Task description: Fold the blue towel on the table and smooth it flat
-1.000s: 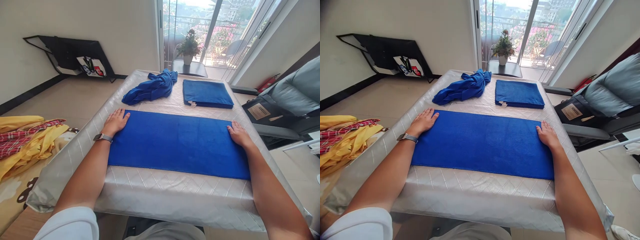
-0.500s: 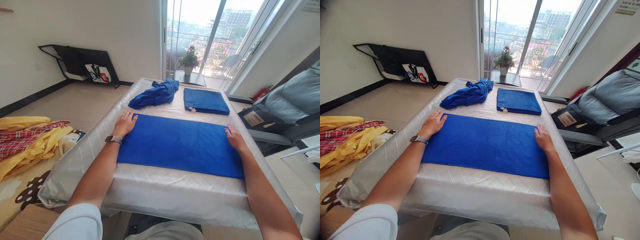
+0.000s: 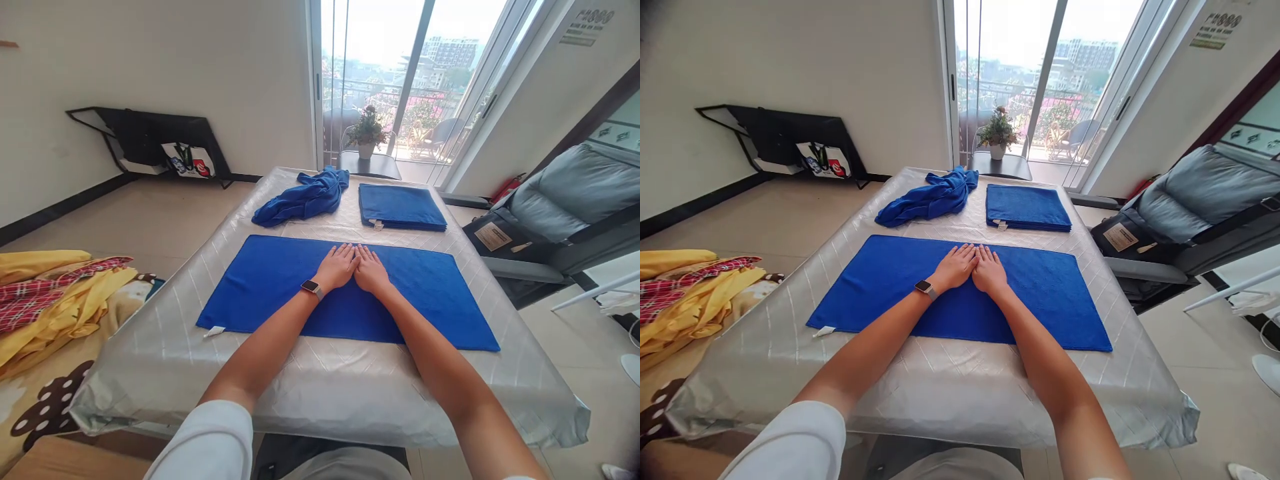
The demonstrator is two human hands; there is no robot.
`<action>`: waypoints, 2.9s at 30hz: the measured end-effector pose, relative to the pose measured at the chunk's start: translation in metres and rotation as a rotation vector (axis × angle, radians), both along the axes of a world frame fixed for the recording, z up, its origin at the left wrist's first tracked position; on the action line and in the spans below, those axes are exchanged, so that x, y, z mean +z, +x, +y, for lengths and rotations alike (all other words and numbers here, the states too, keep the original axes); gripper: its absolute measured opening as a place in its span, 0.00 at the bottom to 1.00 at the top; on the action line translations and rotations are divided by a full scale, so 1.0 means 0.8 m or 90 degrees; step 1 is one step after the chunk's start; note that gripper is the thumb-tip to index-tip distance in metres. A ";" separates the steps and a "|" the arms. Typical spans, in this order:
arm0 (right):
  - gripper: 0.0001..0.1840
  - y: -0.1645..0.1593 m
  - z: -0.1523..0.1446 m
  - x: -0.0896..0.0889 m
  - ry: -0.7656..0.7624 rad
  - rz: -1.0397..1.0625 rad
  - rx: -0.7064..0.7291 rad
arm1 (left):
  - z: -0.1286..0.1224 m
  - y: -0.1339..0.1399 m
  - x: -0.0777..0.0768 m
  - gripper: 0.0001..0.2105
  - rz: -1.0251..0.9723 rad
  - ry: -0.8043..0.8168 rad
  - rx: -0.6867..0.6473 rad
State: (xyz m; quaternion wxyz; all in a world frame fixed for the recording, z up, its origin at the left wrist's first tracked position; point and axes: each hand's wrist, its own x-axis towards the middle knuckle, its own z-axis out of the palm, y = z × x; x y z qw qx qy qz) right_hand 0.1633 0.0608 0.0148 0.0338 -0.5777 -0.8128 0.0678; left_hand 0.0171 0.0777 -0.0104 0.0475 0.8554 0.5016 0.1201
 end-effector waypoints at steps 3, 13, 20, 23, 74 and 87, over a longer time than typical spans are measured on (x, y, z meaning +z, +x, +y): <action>0.35 -0.001 0.005 -0.017 0.009 0.011 -0.003 | 0.002 0.000 -0.010 0.32 -0.009 -0.001 0.018; 0.37 0.029 0.021 -0.023 -0.011 0.043 -0.026 | 0.016 -0.045 -0.006 0.37 -0.007 -0.041 0.103; 0.39 0.106 0.029 -0.019 -0.028 0.010 -0.090 | 0.023 -0.109 0.000 0.36 0.021 -0.078 0.176; 0.39 0.159 0.030 -0.024 -0.018 -0.005 -0.106 | 0.020 -0.145 0.002 0.35 0.041 -0.084 0.199; 0.36 0.002 -0.003 -0.025 0.014 0.012 -0.012 | -0.007 -0.006 -0.005 0.38 -0.002 -0.017 -0.005; 0.37 0.095 0.014 -0.023 -0.012 -0.009 -0.106 | 0.011 -0.089 -0.002 0.39 0.042 -0.045 0.150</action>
